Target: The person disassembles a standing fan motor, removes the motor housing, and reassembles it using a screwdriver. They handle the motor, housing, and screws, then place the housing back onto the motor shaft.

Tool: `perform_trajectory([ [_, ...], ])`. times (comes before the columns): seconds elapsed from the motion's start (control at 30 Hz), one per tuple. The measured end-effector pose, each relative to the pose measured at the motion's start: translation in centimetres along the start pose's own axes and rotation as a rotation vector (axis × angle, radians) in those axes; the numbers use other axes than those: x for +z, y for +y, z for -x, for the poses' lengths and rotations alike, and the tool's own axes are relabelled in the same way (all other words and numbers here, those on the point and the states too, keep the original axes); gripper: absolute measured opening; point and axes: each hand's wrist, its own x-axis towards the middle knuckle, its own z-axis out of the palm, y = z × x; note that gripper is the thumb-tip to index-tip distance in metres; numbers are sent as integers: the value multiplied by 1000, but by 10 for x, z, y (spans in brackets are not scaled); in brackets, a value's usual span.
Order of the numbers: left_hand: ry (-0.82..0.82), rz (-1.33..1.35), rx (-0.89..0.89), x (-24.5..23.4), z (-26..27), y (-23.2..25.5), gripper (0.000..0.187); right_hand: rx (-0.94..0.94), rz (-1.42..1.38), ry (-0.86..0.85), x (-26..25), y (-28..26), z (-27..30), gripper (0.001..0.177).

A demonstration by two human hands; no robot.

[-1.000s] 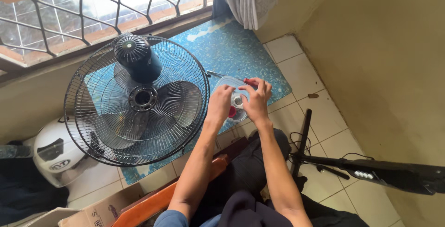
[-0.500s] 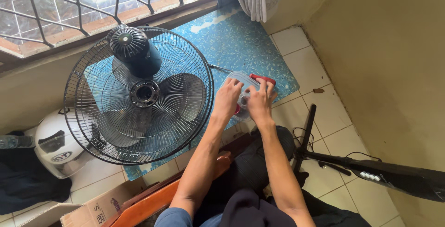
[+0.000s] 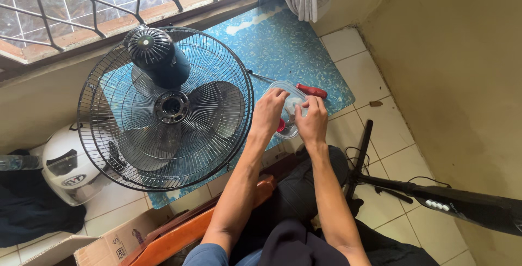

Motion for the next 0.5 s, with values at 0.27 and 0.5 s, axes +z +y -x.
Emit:
perform_trajectory([
  [0.27,-149,-49,-50,16,5,-12,11,1,-19,49,-3,-2,-2,23],
  [0.5,-276,-147,-77,36,13,-17,4,-11,-90,25,-14,-7,-4,26],
])
